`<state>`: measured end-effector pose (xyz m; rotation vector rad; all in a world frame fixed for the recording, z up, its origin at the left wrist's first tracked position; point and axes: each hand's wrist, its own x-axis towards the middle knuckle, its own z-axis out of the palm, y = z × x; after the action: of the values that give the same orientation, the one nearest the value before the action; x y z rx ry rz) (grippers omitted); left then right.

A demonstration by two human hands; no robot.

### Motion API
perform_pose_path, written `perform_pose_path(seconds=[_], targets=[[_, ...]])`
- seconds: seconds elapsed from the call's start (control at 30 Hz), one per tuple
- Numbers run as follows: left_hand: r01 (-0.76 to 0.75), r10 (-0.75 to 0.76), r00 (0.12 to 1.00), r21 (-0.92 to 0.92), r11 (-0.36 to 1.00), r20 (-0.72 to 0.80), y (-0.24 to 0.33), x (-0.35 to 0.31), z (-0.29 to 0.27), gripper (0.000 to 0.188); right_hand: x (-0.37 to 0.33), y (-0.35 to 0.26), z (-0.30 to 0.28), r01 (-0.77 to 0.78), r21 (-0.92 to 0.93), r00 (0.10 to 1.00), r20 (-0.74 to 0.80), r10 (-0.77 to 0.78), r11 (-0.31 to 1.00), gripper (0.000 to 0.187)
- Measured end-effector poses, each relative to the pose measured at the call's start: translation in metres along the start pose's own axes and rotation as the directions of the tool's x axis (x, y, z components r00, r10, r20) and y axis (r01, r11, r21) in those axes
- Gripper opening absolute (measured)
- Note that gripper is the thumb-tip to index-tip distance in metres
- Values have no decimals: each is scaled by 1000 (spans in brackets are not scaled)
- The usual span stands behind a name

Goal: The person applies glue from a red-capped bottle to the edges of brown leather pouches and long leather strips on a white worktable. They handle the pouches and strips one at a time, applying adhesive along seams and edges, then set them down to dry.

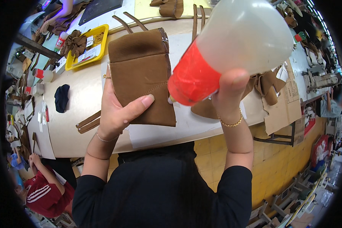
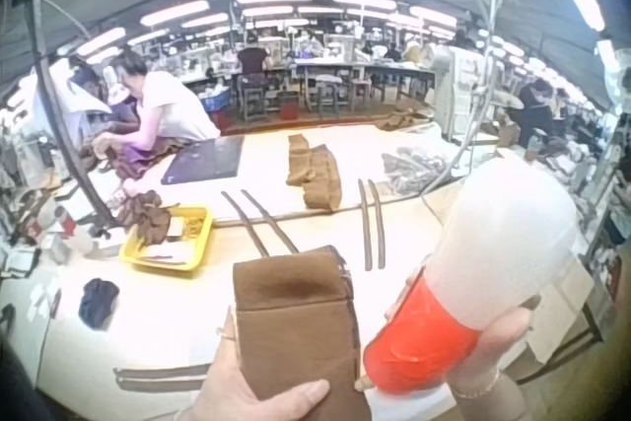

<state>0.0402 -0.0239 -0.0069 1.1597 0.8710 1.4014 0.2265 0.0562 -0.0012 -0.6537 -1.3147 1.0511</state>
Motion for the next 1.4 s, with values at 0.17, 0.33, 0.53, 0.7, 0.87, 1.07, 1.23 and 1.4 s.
perform_pose_path(seconds=[0.17,0.33,0.53,0.7,0.87,1.07,1.23,1.4], targets=[[51,-51,998,-30,998,-31,1,1,-2,76,-27,4,-10,-185,215,983,53,178,959,100],[84,-96,992,-143,986,-82,-4,1,-6,56,8,-7,-24,-443,539,862,474,177,716,88],[313,-488,872,-814,490,41,-27,5,-22,31,27,-8,-29,-382,595,922,296,249,707,82],[294,-351,930,-800,524,111,-19,10,-21,32,32,-9,-36,-346,617,927,341,156,707,75],[161,-175,985,-413,896,4,11,10,3,64,40,-23,-37,-254,585,958,259,120,770,78],[283,-287,950,52,958,126,34,15,1,78,69,-23,-26,-59,471,998,10,62,880,78],[286,-312,931,152,946,190,32,15,0,77,80,-28,2,148,463,976,75,-206,874,56],[290,-304,930,95,952,208,32,13,1,78,81,-33,16,131,338,986,51,-157,932,54]])
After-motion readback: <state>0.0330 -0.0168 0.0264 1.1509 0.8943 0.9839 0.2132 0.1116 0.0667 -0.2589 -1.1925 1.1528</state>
